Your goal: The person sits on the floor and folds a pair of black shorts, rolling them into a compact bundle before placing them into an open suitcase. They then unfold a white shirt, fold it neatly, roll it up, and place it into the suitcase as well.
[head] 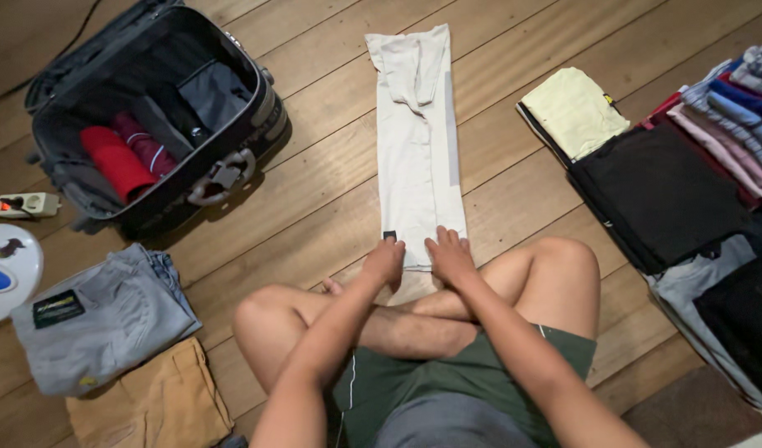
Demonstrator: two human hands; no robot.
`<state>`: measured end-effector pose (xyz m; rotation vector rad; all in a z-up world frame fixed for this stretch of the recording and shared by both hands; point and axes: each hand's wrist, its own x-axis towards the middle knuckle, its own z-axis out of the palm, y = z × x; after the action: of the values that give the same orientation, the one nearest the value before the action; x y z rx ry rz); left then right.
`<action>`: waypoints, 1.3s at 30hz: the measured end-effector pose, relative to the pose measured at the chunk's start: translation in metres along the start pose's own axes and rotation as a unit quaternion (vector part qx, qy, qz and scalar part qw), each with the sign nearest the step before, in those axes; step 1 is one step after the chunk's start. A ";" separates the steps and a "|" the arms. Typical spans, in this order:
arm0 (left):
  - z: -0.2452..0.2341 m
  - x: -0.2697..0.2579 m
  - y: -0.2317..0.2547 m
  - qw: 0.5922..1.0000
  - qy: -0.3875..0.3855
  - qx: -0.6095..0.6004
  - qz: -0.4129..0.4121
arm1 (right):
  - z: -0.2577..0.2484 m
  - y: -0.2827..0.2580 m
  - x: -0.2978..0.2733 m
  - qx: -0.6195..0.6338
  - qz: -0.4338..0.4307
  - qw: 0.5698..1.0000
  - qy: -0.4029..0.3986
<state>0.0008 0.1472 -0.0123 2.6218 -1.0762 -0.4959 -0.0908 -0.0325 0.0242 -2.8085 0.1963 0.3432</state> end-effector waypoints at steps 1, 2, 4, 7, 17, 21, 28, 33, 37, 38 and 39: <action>0.002 -0.003 0.001 0.998 0.021 0.041 0.042 | -0.002 -0.003 -0.006 -0.005 -0.013 1.000 0.002; 0.006 -0.006 0.001 0.992 0.043 0.082 0.085 | -0.005 -0.006 -0.011 0.014 -0.027 0.999 -0.027; 0.016 -0.005 -0.001 0.980 0.032 0.141 0.140 | -0.009 -0.009 -0.018 0.052 -0.054 0.994 -0.082; 0.032 0.001 -0.009 0.968 0.035 0.176 0.175 | -0.001 -0.008 -0.016 0.017 -0.100 0.995 0.019; 0.025 0.004 -0.003 0.969 -0.020 0.167 0.181 | 0.027 0.005 0.003 0.014 -0.088 0.996 0.025; 0.033 0.009 -0.002 0.947 0.058 0.188 0.253 | 0.015 0.000 0.000 0.034 -0.068 0.997 0.002; 0.028 0.007 0.012 0.942 0.029 0.234 0.239 | 0.018 0.002 0.002 0.039 -0.068 0.997 0.024; 0.026 0.007 0.013 0.934 0.048 0.253 0.249 | 0.024 0.008 0.008 0.047 -0.068 0.997 0.011; 0.018 0.003 0.019 0.928 0.098 0.239 0.267 | 0.026 0.010 0.009 0.051 -0.065 0.997 0.007; 0.015 0.002 0.019 0.926 0.124 0.227 0.274 | 0.025 0.010 0.011 0.064 -0.046 0.997 0.003; 0.014 0.003 0.019 0.929 0.109 0.216 0.279 | 0.025 0.010 0.012 0.078 -0.027 0.997 0.000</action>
<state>-0.0150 0.1299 -0.0190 2.4363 -1.9247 0.1765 -0.0868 -0.0353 -0.0047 -2.6547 0.1414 0.3016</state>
